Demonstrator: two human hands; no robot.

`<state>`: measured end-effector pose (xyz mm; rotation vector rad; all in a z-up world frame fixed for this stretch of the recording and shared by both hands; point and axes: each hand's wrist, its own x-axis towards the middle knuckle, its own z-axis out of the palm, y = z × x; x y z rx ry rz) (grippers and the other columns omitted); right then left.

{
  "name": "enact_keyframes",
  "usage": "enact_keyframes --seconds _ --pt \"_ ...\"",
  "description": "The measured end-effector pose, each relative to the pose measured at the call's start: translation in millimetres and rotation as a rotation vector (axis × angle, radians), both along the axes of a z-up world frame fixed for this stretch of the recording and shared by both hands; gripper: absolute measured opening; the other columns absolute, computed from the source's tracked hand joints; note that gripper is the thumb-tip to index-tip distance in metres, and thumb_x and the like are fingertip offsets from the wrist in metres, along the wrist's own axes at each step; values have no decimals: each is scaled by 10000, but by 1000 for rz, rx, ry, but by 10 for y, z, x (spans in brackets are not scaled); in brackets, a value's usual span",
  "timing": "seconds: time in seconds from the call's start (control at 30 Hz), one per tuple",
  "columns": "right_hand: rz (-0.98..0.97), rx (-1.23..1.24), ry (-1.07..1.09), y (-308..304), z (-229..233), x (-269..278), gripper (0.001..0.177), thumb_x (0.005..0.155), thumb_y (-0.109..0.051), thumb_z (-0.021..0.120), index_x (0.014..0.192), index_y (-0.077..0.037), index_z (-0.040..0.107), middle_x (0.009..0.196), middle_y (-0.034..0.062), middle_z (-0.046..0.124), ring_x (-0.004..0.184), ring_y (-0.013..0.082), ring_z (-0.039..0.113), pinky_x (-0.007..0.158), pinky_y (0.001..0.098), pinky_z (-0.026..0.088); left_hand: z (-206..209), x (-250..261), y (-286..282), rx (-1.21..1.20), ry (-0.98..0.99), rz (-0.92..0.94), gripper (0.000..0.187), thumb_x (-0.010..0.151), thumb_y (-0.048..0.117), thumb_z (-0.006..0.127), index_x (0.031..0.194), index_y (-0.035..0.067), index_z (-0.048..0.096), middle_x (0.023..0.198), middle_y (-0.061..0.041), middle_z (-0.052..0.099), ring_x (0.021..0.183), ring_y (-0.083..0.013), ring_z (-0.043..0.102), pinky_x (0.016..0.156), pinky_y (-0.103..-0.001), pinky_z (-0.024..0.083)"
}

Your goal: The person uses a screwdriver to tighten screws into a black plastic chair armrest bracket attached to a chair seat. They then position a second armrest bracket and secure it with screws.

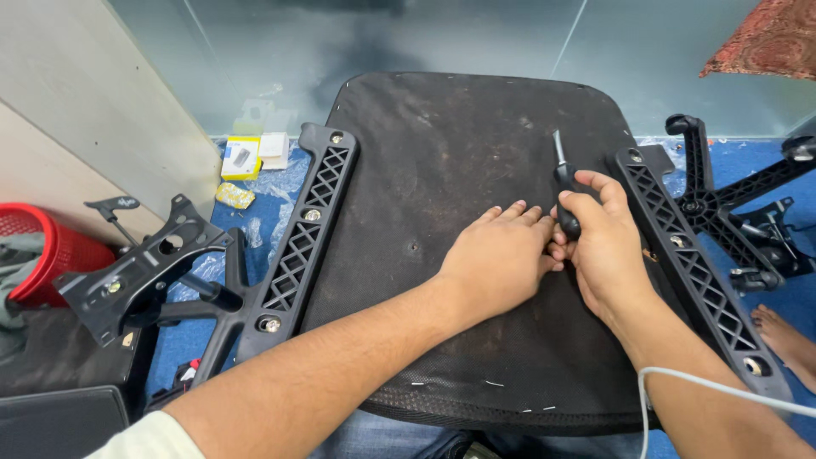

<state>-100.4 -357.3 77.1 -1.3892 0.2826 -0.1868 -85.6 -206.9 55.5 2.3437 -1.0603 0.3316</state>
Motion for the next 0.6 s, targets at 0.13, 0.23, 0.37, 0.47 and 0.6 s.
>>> enact_keyframes --seconds 0.13,0.23,0.37,0.47,0.6 --pt "-31 -165 9 -32 23 -20 618 873 -62 692 1397 -33 367 809 68 627 586 107 547 505 254 455 119 56 27 37 176 -15 285 949 361 636 1011 97 724 1015 -99 763 1056 -278 709 902 -435 545" --pt "-35 -321 -4 -84 54 -64 580 835 -15 742 1330 -3 438 810 68 620 568 113 549 503 250 447 182 52 80 23 174 14 212 941 316 645 1011 137 735 896 -91 760 881 -286 733 778 -436 563" --pt "-78 -478 -86 -180 140 -183 400 833 -13 759 1209 -16 625 873 40 660 584 85 554 515 223 430 177 56 116 -158 91 25 151 907 201 654 1000 120 742 929 -63 763 864 -274 738 752 -424 564" --pt "-128 -415 -205 -196 233 -221 344 863 -23 757 1196 -31 671 887 25 642 602 67 543 524 217 439 140 75 185 -169 132 56 160 910 98 618 1006 113 745 938 -44 755 851 -259 736 751 -400 572" --pt "-182 -139 -368 -309 300 -207 145 1035 -166 692 1093 -35 666 834 34 612 631 84 561 548 232 477 123 68 259 -248 58 67 132 903 146 666 980 99 763 958 -54 748 854 -277 725 751 -412 560"
